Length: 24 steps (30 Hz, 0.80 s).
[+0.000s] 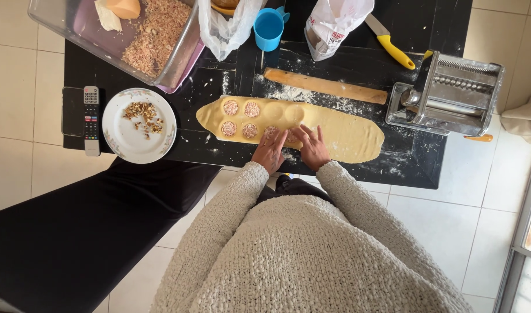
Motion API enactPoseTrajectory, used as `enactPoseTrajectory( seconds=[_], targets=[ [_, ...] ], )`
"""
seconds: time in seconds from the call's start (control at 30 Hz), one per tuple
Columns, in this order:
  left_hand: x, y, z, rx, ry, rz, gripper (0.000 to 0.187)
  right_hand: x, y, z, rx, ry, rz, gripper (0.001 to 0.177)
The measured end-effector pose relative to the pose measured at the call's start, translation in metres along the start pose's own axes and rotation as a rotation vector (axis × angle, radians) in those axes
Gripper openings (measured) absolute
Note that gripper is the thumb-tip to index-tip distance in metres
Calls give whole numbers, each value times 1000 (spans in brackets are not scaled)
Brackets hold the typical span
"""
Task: Filling and shaping handmade ravioli on a floured surface.
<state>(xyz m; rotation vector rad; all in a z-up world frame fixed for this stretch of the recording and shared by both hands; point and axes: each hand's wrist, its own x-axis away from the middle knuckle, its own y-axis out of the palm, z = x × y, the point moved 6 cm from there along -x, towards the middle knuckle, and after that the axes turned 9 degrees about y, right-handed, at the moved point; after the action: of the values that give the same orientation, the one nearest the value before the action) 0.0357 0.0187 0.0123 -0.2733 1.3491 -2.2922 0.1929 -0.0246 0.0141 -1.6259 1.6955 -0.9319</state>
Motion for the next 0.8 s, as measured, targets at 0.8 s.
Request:
enactPoseTrajectory(
  seconds=[0.8],
  targets=[
    [-3, -21, -3, 22, -44, 138, 83, 8, 11, 11, -57, -69, 19, 62]
  ],
)
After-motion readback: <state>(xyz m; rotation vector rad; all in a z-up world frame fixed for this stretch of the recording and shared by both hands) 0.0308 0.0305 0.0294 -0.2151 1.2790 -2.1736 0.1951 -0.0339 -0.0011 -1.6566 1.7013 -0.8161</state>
